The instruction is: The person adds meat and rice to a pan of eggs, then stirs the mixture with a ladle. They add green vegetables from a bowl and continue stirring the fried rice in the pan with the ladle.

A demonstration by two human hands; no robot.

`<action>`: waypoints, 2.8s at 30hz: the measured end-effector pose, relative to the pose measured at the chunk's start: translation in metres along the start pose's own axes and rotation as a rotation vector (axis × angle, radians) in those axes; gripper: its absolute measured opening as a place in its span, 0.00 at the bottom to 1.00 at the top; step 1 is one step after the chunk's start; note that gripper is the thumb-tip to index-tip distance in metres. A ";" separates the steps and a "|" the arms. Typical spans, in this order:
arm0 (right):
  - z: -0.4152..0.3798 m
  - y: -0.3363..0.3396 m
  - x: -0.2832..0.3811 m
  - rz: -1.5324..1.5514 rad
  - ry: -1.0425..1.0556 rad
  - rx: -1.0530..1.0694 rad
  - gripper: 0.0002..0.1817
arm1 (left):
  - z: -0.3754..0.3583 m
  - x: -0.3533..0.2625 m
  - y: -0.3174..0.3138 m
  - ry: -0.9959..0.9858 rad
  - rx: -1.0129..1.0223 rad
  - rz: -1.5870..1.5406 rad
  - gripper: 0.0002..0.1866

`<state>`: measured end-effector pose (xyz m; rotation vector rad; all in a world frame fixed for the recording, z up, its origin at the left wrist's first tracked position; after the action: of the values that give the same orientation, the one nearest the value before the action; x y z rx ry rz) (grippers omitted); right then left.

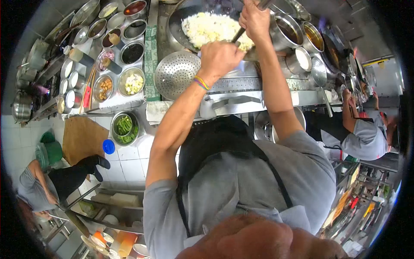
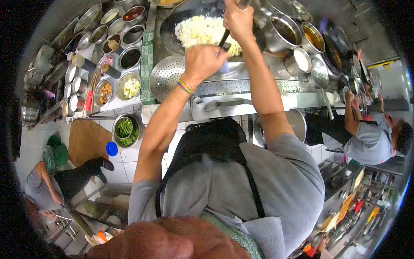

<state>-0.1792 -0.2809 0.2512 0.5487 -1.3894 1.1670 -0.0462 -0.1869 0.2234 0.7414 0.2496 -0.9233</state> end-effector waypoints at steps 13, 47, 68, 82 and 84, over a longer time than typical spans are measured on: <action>-0.003 0.009 0.082 -0.107 0.448 0.016 0.19 | -0.014 0.055 -0.070 0.103 0.067 0.111 0.18; 0.050 0.057 0.009 0.192 0.035 -0.078 0.20 | -0.021 0.056 -0.098 0.107 0.154 0.148 0.17; -0.035 0.016 0.028 -0.123 0.325 0.062 0.25 | -0.103 0.010 -0.018 0.040 0.310 0.118 0.18; 0.018 0.045 0.009 -0.237 0.202 -0.258 0.20 | -0.101 0.035 -0.039 0.090 0.215 -0.017 0.15; -0.001 0.022 0.051 -0.280 0.294 -0.224 0.22 | -0.058 0.032 -0.033 0.148 0.257 0.057 0.16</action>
<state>-0.2088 -0.2557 0.2915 0.3805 -1.1303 0.8167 -0.0473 -0.1808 0.1496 1.0511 0.2408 -0.8561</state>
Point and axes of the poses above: each hand's wrist, its own z-axis towards the middle knuckle, its own y-axis out of the back of the hand, x = y × z, the point moved 10 cm from there along z, towards the middle knuckle, and after that the axes turned 14 degrees about -x, right-handed, at the moved point
